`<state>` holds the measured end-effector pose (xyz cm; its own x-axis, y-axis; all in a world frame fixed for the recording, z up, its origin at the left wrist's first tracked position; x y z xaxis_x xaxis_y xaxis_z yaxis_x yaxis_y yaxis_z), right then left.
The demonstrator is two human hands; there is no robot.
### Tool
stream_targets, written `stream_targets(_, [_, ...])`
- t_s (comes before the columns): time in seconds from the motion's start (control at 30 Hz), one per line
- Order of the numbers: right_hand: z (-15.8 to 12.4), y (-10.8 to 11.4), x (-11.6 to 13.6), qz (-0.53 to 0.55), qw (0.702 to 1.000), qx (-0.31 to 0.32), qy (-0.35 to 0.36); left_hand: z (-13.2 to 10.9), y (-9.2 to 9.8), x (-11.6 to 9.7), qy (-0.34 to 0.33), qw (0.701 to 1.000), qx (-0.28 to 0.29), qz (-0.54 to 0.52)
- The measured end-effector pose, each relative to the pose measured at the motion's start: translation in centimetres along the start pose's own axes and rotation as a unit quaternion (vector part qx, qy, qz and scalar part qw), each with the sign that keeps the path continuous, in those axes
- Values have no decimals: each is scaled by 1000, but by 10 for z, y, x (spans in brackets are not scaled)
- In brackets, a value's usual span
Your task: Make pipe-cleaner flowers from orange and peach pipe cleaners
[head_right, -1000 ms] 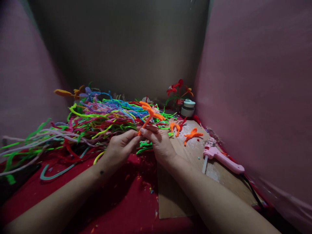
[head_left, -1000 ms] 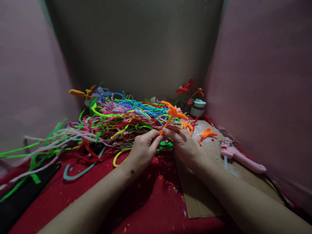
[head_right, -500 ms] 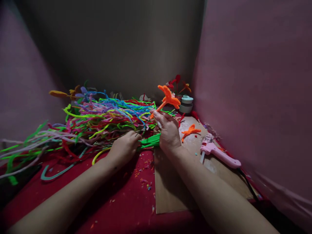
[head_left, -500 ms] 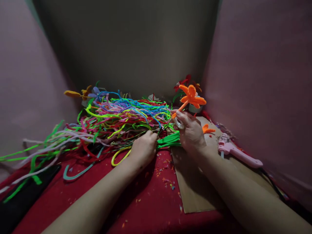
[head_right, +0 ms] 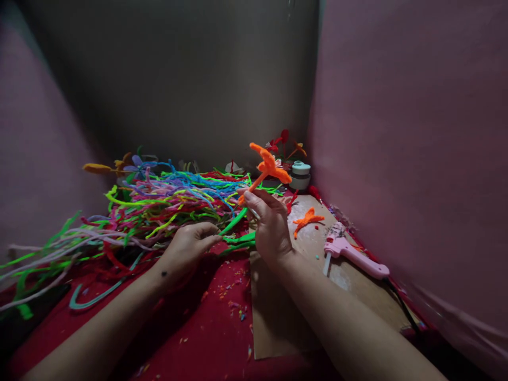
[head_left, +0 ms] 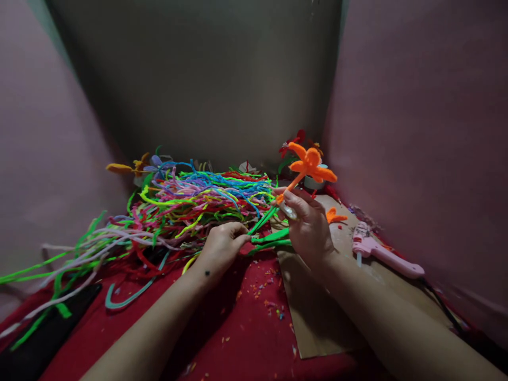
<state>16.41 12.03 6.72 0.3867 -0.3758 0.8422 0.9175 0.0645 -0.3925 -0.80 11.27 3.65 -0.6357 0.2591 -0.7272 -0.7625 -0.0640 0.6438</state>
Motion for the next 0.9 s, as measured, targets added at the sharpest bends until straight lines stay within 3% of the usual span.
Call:
stream_targets(0.13, [0,1,-3,10,1000,4,-10,0,12,15,84,979,-10,-183])
stream_targets(0.23, [-3,-6,-22,27,997,31,-61,-2,13,21,117,934,-11,-337])
stream_targets(0.33, [-9,-17,-43,52,989,75,-117,-4,8,16,119,897,-3,-427])
stream_targets(0.43, [-16,-25,-54,48,983,109,-143,-9,2,8,124,885,4,-449])
stream_targets(0.7, [-21,-33,-53,43,979,139,-143,-14,-7,0,108,897,13,-429])
stream_targets(0.9, [-26,-40,-54,52,971,161,-171,-15,-22,1,128,867,47,-479])
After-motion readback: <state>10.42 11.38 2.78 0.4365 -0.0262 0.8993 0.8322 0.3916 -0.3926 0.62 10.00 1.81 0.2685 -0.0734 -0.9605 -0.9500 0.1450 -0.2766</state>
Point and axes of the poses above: each hand's wrist, its own z-axis towards the middle knuckle, its own y-axis out of the back of the hand, x = y × z, the point moved 9 cm from there along z, towards the middle knuckle, and after that the axes turned 2 degrees about x, right-handed, at the moved point
